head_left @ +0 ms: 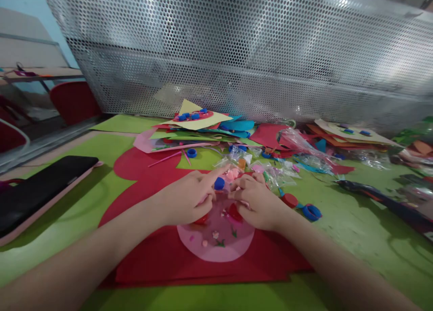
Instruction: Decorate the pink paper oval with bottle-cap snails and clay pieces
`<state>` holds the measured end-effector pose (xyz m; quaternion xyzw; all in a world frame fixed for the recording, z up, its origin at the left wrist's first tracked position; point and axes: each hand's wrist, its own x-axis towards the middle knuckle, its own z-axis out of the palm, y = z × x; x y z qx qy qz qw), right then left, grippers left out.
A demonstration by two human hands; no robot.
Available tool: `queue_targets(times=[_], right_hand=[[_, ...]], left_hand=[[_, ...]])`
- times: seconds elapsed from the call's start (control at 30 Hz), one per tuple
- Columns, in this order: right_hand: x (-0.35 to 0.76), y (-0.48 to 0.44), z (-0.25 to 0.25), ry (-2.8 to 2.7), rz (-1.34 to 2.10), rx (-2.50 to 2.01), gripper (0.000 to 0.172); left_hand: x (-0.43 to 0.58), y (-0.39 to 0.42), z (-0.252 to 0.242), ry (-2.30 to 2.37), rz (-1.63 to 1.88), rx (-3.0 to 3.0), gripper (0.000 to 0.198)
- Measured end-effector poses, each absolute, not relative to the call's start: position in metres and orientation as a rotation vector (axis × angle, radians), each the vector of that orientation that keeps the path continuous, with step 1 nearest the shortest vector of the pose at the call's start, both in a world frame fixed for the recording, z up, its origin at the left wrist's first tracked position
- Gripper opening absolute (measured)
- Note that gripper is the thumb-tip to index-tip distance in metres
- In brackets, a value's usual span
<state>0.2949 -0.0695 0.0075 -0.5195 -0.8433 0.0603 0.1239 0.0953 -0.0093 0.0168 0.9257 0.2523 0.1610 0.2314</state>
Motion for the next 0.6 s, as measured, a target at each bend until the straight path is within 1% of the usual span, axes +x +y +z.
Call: queue_targets(times=[0.13,0.4,0.6], right_hand=[[0.299,-0.068,0.009,-2.498,0.103,-1.471,0.023],[0.318,-0.066,0.016,-2.270,-0.012,-1.507,0.030],[0.321,-0.067,0.018,-2.157,-0.032,-1.502,0.033]], left_hand=[[0.097,-0.010,0.019,0.659,0.308,2.728,0.067],[0.100,-0.012,0.017,0.486,0.256,2.911,0.073],[0.100,-0.011,0.015,0.502,0.263,2.896,0.072]])
